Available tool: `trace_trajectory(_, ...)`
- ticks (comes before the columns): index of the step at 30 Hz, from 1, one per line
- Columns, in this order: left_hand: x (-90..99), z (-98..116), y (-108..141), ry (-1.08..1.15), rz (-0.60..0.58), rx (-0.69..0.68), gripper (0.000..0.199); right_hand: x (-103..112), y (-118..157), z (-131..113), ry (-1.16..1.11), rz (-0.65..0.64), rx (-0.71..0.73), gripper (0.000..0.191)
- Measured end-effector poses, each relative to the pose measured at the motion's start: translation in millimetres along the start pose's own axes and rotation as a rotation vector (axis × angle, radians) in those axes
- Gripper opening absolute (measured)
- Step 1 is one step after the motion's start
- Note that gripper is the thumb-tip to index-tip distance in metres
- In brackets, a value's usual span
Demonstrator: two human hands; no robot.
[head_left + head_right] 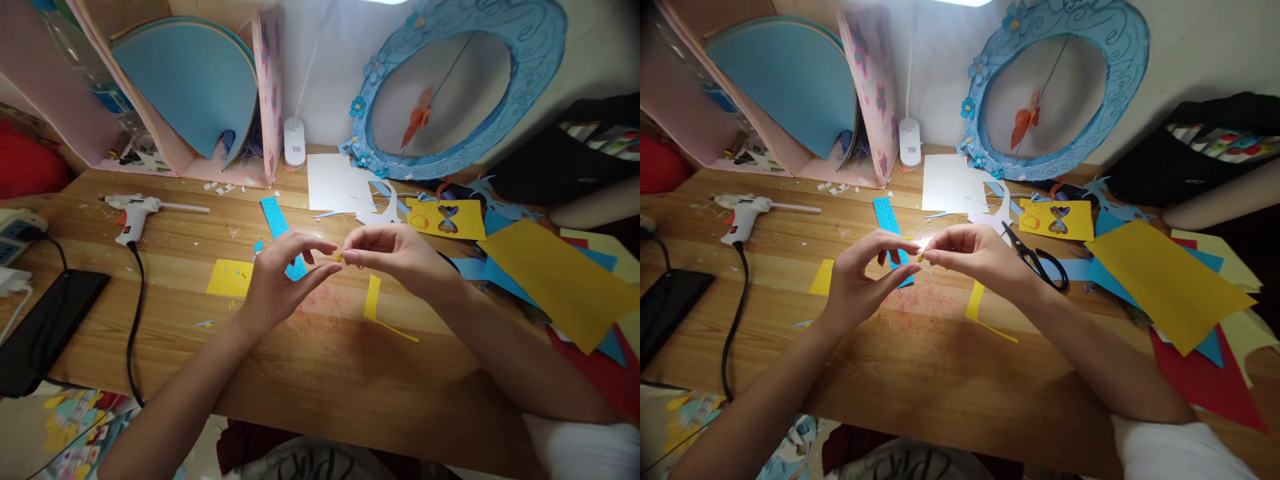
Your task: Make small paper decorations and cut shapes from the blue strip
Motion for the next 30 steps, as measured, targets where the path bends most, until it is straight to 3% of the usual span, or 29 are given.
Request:
trace_trajectory(12, 8.8, 8, 4, -0.016, 0.107, -0.120, 0.019, -8, -2, 18, -0.194, -0.068, -0.090, 0.018)
trace_trajectory(22, 10.5, 0, 2, 0.067, 0.114, -0.003, 0.015, -8, -2, 15, -0.288, -0.040, -0.073, 0.018)
trace_trajectory(30, 12.7, -3, 2, 0.061, 0.137, 0.039, 0.011, 1, -2, 7, -0.163, -0.007, 0.036, 0.017)
Point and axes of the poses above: each hand's wrist, its own y-axis away from the middle knuckle, its own x-axis out of the back of the hand, z = x × y, the point moved 7 cm from there along -y, towards the middle knuckle, and after that the axes turned 7 degrees about -y, right-handed, at the moved point
